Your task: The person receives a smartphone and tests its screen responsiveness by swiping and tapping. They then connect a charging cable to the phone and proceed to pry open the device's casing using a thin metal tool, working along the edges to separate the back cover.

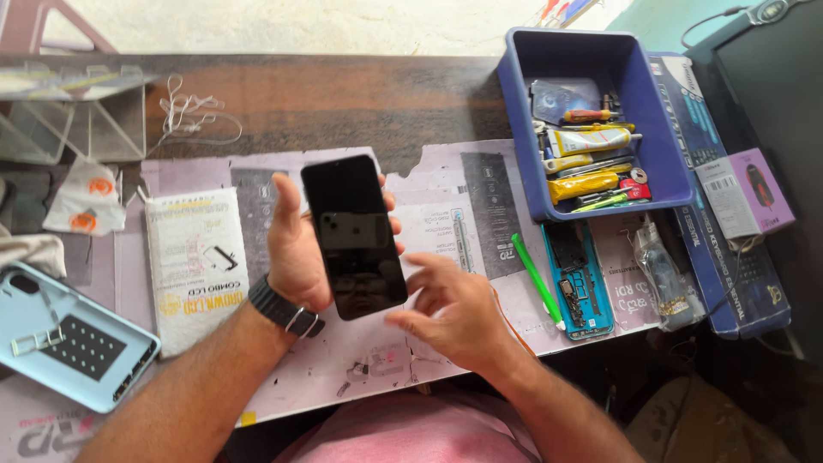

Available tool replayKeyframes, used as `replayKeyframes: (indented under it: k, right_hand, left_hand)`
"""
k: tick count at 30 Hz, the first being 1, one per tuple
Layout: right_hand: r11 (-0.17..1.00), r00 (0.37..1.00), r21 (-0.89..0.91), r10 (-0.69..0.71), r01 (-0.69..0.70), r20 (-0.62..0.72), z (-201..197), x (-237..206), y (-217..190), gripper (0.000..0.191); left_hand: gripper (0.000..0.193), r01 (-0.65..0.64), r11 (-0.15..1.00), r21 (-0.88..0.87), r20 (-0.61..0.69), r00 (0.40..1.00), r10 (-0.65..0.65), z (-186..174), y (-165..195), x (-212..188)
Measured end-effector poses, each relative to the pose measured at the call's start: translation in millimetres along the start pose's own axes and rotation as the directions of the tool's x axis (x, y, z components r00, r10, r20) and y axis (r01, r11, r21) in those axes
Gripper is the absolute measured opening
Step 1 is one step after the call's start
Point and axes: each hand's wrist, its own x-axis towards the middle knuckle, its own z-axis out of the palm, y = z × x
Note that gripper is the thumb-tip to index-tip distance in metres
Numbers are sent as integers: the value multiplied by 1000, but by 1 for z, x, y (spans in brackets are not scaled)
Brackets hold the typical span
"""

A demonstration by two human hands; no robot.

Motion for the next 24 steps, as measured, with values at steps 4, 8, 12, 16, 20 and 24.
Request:
replayKeyframes:
  k: [4, 8, 12, 16, 20, 24]
  right_hand:
    - [734, 796, -480, -594, 481, -112, -5, -5, -3, 55]
    - [513, 724, -615, -676, 598, 140, -2, -3, -1, 58]
    - [445, 718, -653, -660, 612, 223, 0, -3, 2, 57]
    - [440, 722, -666, -655, 603, 221, 0, -1, 5, 55]
    - [465, 732, -658, -652, 592, 197, -2, 0, 7, 56]
    - [442, 729, -659, -640, 608, 243, -3, -5, 7, 50]
  left_hand:
    - [102, -9, 1000, 25, -25, 1000, 9, -5, 0, 1]
    - [96, -2, 998, 64, -32, 999, 4, -9, -4, -2]
    - [94, -17, 991, 130, -7, 1000, 18, -12, -3, -3]
    - [95, -15, 989, 149, -4, 1000, 15, -14, -3, -4]
    - [94, -9, 991, 135, 2, 1000, 9, -13, -5, -5]
    - [93, -2, 992, 128, -7, 1000, 3, -13, -7, -5]
